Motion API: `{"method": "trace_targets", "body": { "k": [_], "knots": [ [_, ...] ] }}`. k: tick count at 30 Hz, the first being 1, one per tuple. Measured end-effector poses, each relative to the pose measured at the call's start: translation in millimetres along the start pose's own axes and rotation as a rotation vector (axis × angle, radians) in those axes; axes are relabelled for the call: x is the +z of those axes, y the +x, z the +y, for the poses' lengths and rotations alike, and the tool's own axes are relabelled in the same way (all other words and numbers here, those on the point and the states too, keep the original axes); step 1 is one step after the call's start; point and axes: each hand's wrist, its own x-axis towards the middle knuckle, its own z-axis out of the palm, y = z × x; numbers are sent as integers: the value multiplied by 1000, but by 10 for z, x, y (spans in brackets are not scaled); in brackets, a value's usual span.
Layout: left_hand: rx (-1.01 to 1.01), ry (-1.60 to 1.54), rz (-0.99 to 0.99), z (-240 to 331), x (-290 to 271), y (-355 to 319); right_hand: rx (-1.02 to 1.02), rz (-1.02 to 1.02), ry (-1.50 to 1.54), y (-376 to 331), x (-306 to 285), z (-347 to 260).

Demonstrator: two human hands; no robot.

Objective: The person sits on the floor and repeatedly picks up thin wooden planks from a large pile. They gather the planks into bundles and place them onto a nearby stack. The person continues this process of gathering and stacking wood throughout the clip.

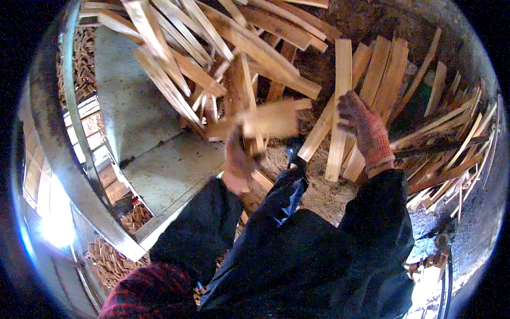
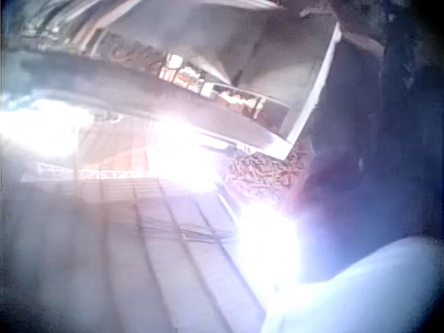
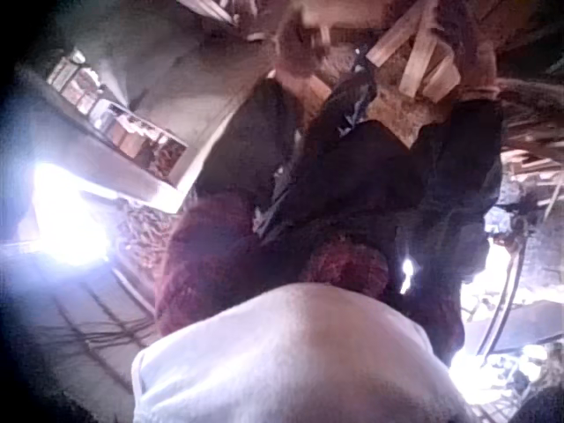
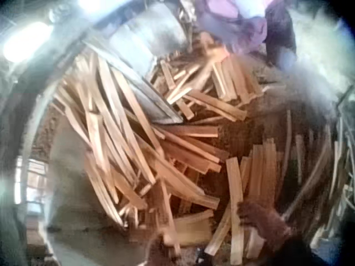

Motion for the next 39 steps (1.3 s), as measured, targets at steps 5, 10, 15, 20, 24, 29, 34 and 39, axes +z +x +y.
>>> {"method": "trace_targets", "body": {
  "k": [5,10,15,20,24,29,34,39],
  "knots": [
    [-170,171,-25,-534,-116,-1269,337,-433,-39,-399,257,143],
    [-365,100,-254,-720,-124,-2010,457,-258,-170,-1024,270,707],
    [-700,216,-208,-1006,78,-2333,151,-304,-60,-1609,9,1428],
    [-460,452,-117,-1438,57,-2203,382,13,308,-2018,-74,1038],
    [-34,882,-228,-1313,488,-1836,264,18,136,-2146,-272,1063],
    [117,1128,-361,-1162,1129,-1347,110,135,162,-1723,-378,866],
    [432,1136,-502,-1260,1336,-471,-40,197,-125,-1018,-356,537],
    [293,1147,-152,-997,1091,646,253,288,-589,-1169,-397,1231]
  ]
}}
